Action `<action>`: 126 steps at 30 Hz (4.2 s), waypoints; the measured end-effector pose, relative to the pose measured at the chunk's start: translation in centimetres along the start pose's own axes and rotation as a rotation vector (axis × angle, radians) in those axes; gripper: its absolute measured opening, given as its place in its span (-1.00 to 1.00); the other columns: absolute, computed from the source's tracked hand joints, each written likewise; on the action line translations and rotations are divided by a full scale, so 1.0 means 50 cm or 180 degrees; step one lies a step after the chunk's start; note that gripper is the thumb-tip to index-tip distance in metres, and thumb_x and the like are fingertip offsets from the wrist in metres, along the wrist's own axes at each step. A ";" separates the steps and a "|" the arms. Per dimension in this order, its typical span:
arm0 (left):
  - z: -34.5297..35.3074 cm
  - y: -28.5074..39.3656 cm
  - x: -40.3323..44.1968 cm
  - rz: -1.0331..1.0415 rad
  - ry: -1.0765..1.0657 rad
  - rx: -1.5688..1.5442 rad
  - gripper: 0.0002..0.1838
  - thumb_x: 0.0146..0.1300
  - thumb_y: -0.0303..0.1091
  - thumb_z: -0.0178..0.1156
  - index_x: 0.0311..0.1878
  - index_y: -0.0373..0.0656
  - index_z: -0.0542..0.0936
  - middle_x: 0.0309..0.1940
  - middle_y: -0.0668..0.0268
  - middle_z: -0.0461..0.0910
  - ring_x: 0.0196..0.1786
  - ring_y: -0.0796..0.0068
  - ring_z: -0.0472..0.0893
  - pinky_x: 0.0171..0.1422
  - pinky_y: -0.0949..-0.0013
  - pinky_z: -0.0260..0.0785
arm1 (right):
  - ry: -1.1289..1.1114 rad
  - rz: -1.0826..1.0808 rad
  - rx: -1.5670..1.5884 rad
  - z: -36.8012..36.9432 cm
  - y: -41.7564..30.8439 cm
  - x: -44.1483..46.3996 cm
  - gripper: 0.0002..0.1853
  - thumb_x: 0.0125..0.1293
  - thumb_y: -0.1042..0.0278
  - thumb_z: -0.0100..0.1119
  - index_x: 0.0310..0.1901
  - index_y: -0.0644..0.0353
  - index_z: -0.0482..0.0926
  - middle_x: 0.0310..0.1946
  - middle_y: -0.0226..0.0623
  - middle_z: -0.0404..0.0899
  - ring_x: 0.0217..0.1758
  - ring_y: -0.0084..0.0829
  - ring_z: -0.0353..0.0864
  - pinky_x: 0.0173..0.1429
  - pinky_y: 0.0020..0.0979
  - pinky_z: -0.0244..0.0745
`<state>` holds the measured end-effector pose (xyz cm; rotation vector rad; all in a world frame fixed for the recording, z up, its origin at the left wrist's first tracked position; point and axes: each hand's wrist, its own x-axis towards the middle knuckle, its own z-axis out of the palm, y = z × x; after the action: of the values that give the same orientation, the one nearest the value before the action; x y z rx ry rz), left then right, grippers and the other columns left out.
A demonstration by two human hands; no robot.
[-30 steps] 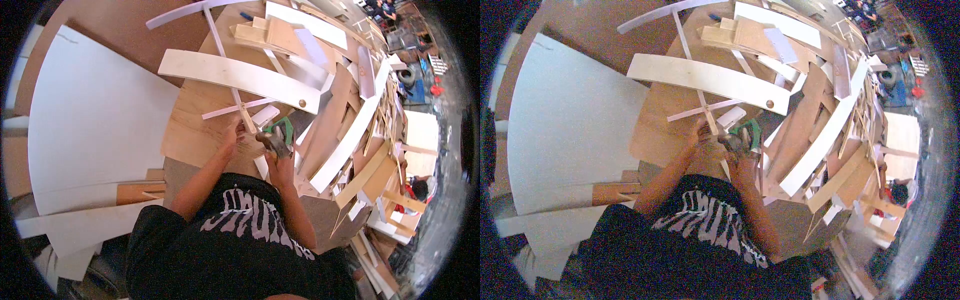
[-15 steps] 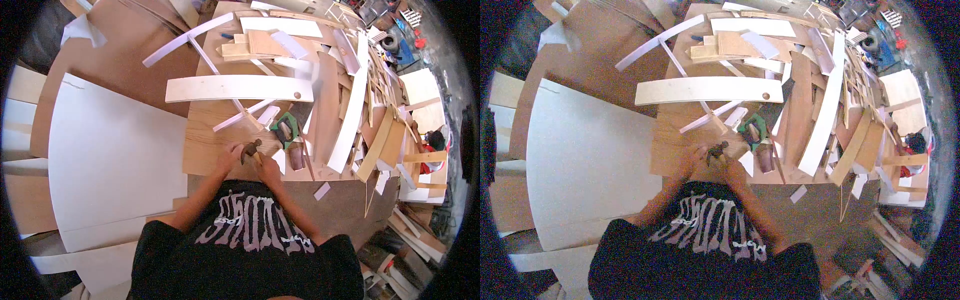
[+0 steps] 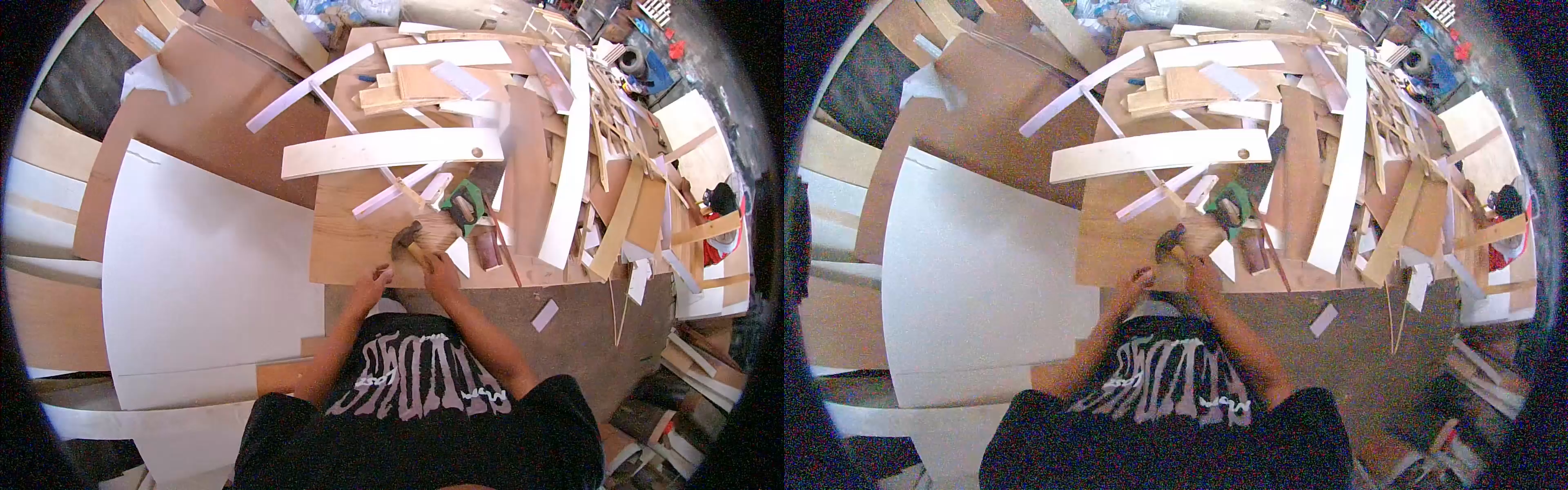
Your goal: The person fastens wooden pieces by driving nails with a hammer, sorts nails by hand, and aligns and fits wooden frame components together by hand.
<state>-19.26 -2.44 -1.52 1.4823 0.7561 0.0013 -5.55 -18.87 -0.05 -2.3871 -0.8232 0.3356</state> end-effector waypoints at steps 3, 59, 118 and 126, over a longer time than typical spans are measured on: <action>0.018 -0.020 -0.025 0.0068 0.0098 -0.0329 -0.52 0.42 -0.18 0.15 0.25 -0.34 0.49 -0.07 0.10 0.69 -0.07 0.31 0.68 0.03 0.31 0.51 | 0.0197 -0.0019 0.0121 -0.002 0.033 -0.064 -0.50 0.14 0.43 0.26 0.18 0.16 0.52 0.03 0.01 0.53 0.14 0.05 0.52 0.23 -0.06 0.46; -0.364 0.180 0.188 0.0006 -0.1259 0.0490 -0.68 0.45 -0.17 0.12 -0.08 -0.28 0.62 -0.24 0.27 0.68 -0.20 0.51 0.64 -0.05 0.44 0.46 | 0.2075 0.3089 -0.1063 0.109 -0.017 0.059 -0.23 0.05 0.14 0.48 0.31 0.08 0.39 0.28 -0.03 0.38 0.41 0.04 0.27 0.46 0.05 0.17; -0.505 0.405 0.588 0.0346 -0.1245 0.0038 -0.58 0.18 -0.55 0.15 0.14 -0.17 0.46 -0.08 0.16 0.58 -0.09 0.34 0.62 0.03 0.32 0.53 | 0.2591 0.2156 0.2762 0.235 -0.460 0.462 -0.48 0.25 0.25 0.39 0.16 0.31 0.48 -0.10 -0.10 0.64 -0.05 -0.30 0.65 0.02 -0.27 0.58; -0.491 0.429 0.786 0.1251 -0.2036 0.2436 -0.62 0.16 -0.46 0.23 0.10 -0.17 0.60 -0.11 0.07 0.67 -0.03 0.12 0.66 0.11 0.19 0.48 | 0.2813 0.3169 0.4417 0.386 -0.388 0.575 -0.46 0.37 0.37 0.26 0.28 0.44 0.33 0.00 -0.11 0.58 0.14 -0.32 0.54 0.15 -0.36 0.53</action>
<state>9.50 39.61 2.05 2.1715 -0.0981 -0.4880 -0.35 20.19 -5.01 -1.1278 0.8454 0.0906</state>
